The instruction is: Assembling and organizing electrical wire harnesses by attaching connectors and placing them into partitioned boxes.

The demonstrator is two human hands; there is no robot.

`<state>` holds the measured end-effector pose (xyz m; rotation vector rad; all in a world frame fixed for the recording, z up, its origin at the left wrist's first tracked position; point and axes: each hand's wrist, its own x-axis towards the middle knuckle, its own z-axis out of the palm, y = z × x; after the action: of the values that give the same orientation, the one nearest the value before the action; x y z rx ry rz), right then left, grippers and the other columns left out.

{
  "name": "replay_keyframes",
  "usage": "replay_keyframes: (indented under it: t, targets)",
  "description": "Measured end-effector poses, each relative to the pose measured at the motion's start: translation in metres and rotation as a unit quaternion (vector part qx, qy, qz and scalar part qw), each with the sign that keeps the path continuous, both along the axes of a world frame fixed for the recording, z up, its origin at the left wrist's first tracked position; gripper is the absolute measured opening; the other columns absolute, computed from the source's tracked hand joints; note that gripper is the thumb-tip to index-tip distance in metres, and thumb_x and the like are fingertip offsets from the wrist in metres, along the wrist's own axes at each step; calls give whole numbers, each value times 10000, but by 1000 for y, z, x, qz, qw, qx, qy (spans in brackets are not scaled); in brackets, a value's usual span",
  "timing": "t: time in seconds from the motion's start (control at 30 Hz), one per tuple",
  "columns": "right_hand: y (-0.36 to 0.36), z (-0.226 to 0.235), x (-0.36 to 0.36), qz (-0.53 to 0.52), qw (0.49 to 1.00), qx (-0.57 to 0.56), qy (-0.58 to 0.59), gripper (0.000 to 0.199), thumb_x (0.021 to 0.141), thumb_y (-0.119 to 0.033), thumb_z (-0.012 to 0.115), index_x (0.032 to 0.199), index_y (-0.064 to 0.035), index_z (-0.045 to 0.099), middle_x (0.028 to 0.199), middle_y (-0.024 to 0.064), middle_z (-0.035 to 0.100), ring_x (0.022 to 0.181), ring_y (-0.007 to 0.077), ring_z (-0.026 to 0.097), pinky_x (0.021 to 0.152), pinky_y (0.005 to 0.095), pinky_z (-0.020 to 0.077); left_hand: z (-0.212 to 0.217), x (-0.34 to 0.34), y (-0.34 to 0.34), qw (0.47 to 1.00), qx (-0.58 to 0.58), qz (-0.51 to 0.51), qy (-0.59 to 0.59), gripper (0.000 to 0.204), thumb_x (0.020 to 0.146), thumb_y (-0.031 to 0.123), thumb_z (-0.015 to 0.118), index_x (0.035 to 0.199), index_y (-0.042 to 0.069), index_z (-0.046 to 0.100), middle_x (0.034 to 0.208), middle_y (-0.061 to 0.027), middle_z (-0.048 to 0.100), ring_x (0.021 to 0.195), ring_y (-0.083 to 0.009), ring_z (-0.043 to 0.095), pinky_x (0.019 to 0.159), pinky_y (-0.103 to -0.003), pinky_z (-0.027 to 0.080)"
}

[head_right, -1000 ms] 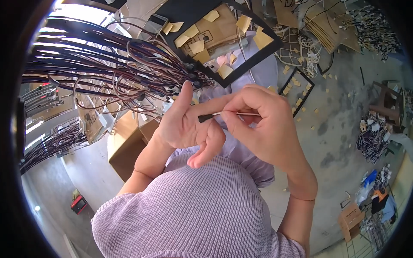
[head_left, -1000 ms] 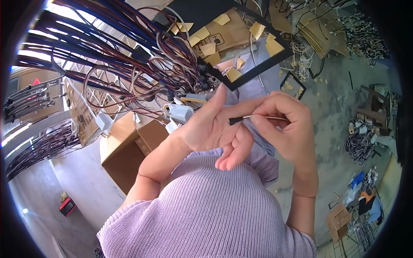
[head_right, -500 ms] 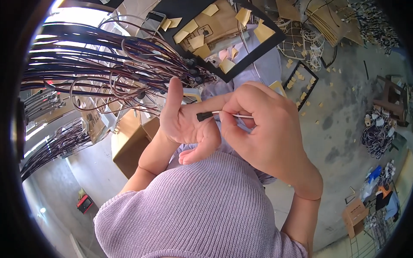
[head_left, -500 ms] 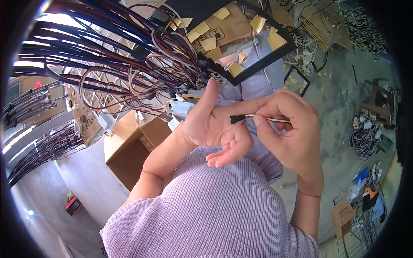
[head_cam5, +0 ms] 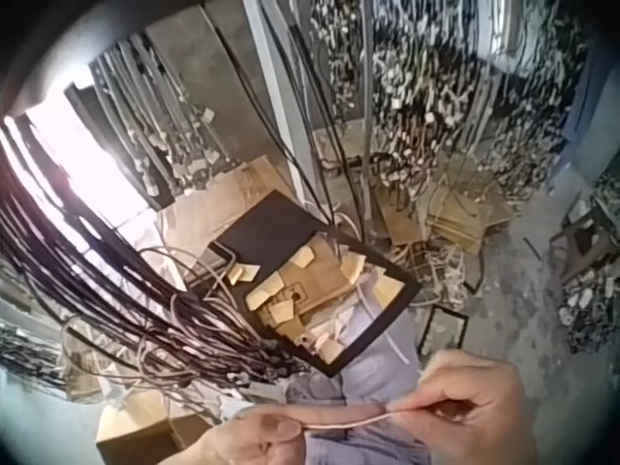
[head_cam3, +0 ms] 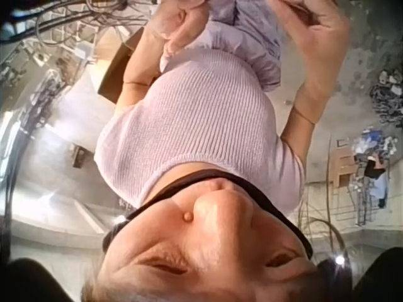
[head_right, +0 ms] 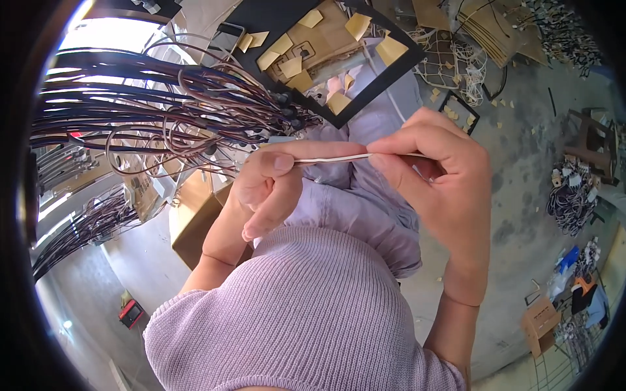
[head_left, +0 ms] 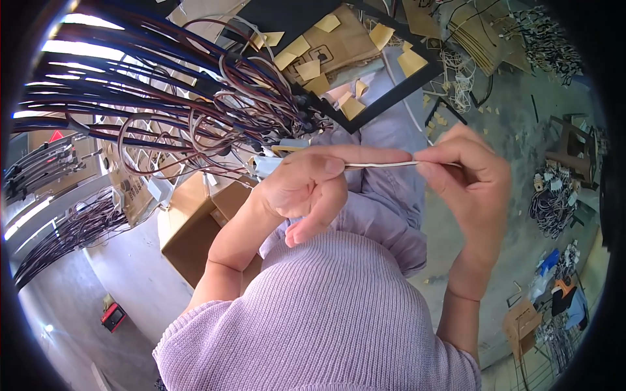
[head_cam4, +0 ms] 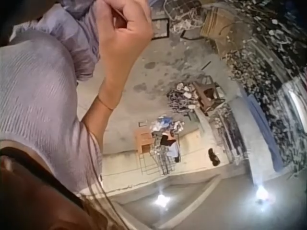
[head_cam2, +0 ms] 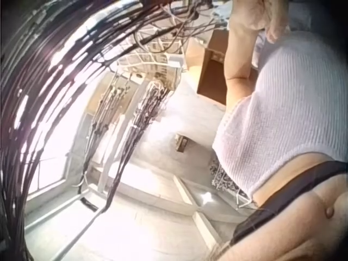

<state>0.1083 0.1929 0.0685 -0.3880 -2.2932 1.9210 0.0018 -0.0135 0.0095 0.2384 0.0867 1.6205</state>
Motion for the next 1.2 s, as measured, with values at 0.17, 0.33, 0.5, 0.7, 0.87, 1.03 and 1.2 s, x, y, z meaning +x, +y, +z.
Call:
replay_keyframes:
  t: [0.17, 0.33, 0.5, 0.7, 0.87, 1.03, 1.2]
  targets:
    - [3, -1, 0, 28, 992, 126, -11, 122, 724, 58, 693, 816, -15, 661, 731, -7, 532, 592, 37, 465, 501, 180, 349, -5, 2, -2, 993, -47, -32, 103, 593, 953, 203, 303, 1455, -45, 108, 633, -202, 616, 488, -258, 623, 435, -276, 531]
    - [-9, -23, 4, 41, 983, 170, 48, 127, 698, 51, 694, 772, -24, 623, 729, 40, 547, 610, 127, 531, 514, 242, 428, -4, -10, -2, 847, -103, 70, 517, 618, 776, 164, 719, 1332, 18, 492, 1191, -145, 568, 1129, -239, 559, 870, -321, 509]
    - [-25, -58, -5, -17, 976, 207, 68, 148, 700, 42, 694, 798, -28, 608, 765, 58, 562, 644, 164, 590, 551, 255, 481, -7, 5, 22, 740, -313, 202, 560, 216, 772, 19, 683, 984, -5, 658, 936, -76, 641, 917, -147, 627, 845, -285, 496]
    - [-12, -75, -76, 60, 968, 201, 138, 95, 791, -87, 663, 826, -18, 606, 817, 99, 574, 743, 258, 593, 668, 329, 485, -29, -18, 31, 478, -369, 330, 725, 93, 734, 46, 682, 813, 26, 637, 738, -98, 565, 749, -282, 572, 839, -348, 456]
    - [-17, -108, -230, 185, 922, 220, 258, 84, 785, -75, 641, 837, -9, 652, 825, 103, 602, 782, 262, 602, 697, 333, 474, -42, -31, 47, 413, -354, 353, 761, 121, 715, 55, 712, 826, 51, 664, 1085, -135, 593, 1033, -307, 544, 985, -437, 346]
    - [-28, -146, -271, 298, 879, 301, 217, 90, 728, -70, 671, 813, -42, 687, 847, 104, 605, 834, 293, 607, 748, 382, 486, -61, -47, 31, 401, -470, 336, 712, 140, 707, 102, 735, 842, 120, 701, 1370, -228, 432, 1248, -353, 446, 1103, -522, 171]
    - [-31, -144, -257, 260, 876, 325, 243, 82, 739, -85, 690, 815, -53, 687, 890, 123, 614, 874, 302, 609, 779, 390, 489, -71, -60, 6, 309, -534, 338, 711, 136, 729, 159, 730, 862, 140, 713, 1378, -196, 437, 1302, -321, 398, 1074, -607, 154]
